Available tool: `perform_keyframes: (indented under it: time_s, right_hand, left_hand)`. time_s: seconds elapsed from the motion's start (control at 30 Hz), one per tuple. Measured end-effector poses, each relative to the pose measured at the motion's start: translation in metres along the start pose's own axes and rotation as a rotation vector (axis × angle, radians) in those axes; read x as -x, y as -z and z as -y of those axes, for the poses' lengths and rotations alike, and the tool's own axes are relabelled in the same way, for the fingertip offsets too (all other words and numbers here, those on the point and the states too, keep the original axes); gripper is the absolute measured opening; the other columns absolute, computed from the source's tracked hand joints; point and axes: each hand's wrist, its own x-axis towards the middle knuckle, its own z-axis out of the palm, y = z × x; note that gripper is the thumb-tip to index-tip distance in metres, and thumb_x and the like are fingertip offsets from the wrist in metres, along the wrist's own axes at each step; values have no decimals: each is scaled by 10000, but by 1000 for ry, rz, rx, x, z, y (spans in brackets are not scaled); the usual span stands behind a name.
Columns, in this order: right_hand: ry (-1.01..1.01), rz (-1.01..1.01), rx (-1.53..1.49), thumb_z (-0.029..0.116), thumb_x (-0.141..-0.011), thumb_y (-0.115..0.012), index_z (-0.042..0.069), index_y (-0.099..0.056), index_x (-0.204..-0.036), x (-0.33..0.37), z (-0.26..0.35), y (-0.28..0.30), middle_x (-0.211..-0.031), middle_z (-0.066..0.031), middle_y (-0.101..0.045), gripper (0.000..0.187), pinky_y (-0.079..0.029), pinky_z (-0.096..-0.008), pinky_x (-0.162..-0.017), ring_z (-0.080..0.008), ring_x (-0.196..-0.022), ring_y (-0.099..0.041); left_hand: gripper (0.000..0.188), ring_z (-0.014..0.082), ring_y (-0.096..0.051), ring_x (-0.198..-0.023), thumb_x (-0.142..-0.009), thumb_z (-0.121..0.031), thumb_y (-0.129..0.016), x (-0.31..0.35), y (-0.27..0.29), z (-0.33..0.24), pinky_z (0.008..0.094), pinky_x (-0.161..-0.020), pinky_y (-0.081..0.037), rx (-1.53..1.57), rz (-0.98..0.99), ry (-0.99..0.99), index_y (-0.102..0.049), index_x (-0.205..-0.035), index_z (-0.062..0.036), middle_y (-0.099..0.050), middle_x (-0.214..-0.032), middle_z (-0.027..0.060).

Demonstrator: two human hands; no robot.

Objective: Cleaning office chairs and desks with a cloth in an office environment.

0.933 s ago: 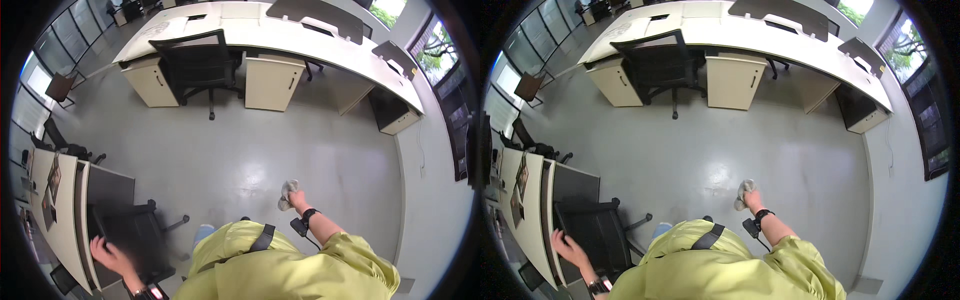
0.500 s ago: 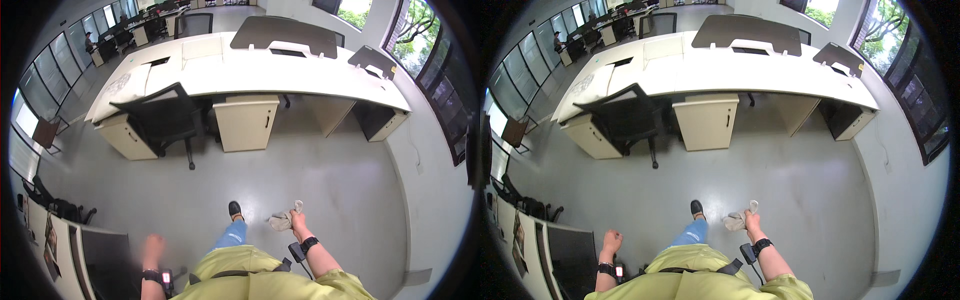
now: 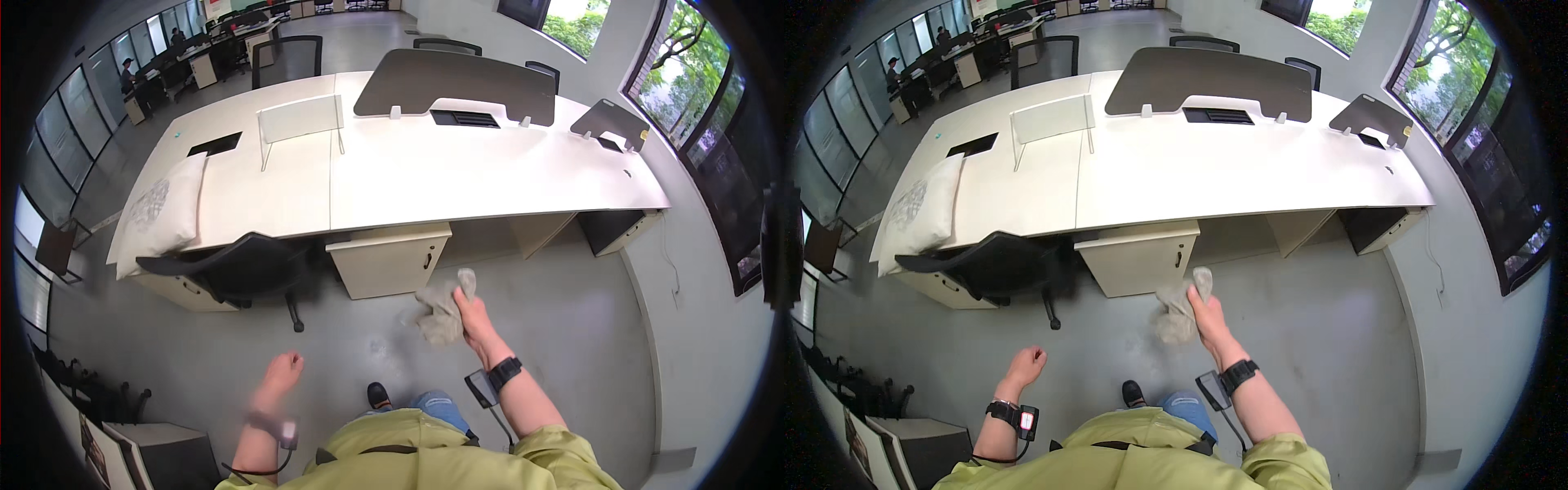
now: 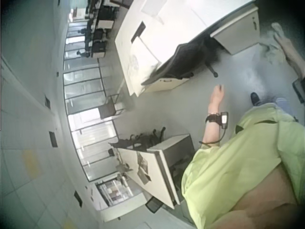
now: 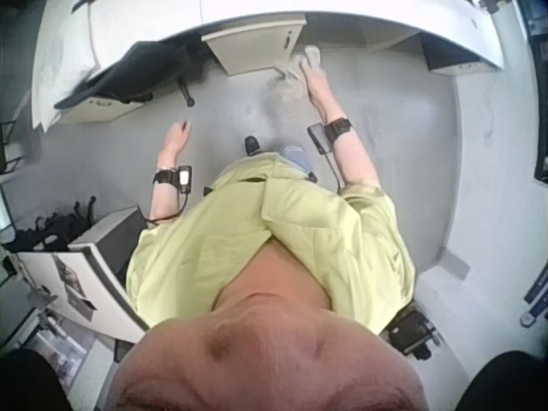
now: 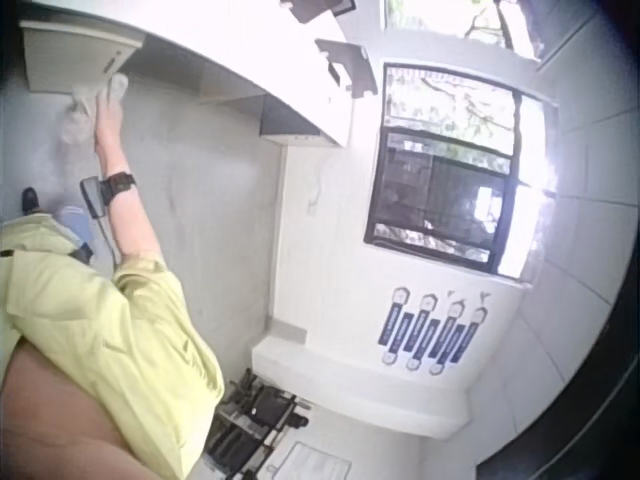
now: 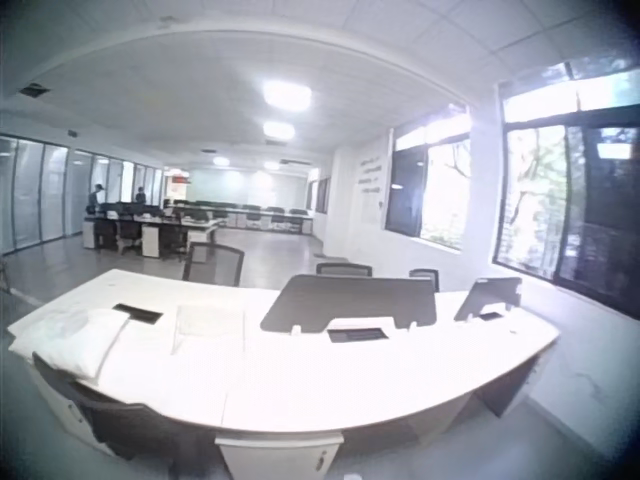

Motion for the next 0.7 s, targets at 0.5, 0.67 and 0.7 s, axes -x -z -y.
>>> perform_keyframes:
  time_s: [0.5, 0.67, 0.7]
  right_hand:
    - [656, -284, 1206, 461, -738, -654, 75, -300, -1363, -297, 83, 41, -1304, -282, -380, 815, -383, -470, -959, -438, -1178, -407]
    - [732, 129, 1481, 487, -748, -642, 281, -370, -1353, -303, 69, -10, -1418, -192, -274, 695, -273, -657, -954, -522, -1259, -228]
    - [860, 210, 1463, 449, -757, -639, 326, -416, -1311, -305, 63, -15, -1403, -192, -290, 609, -295, -663, -934, -523, -1244, -250]
  left_hand:
    - [162, 291, -597, -772, -826, -142, -567, -161, 33, -166, 352, -705, -473, 88, -307, -286, -615, -903, -7, -628, -839, 149]
    - [255, 313, -528, -963, -819, -142, -570, -255, 21, -197, 374, -851, -426, 124, -487, -257, -560, -1044, -21, -570, -1020, 160]
    - [300, 328, -488, -1023, -815, -146, -570, -276, 16, -202, 394, -897, -398, 48, -639, -347, -535, -1090, -32, -538, -1070, 167]
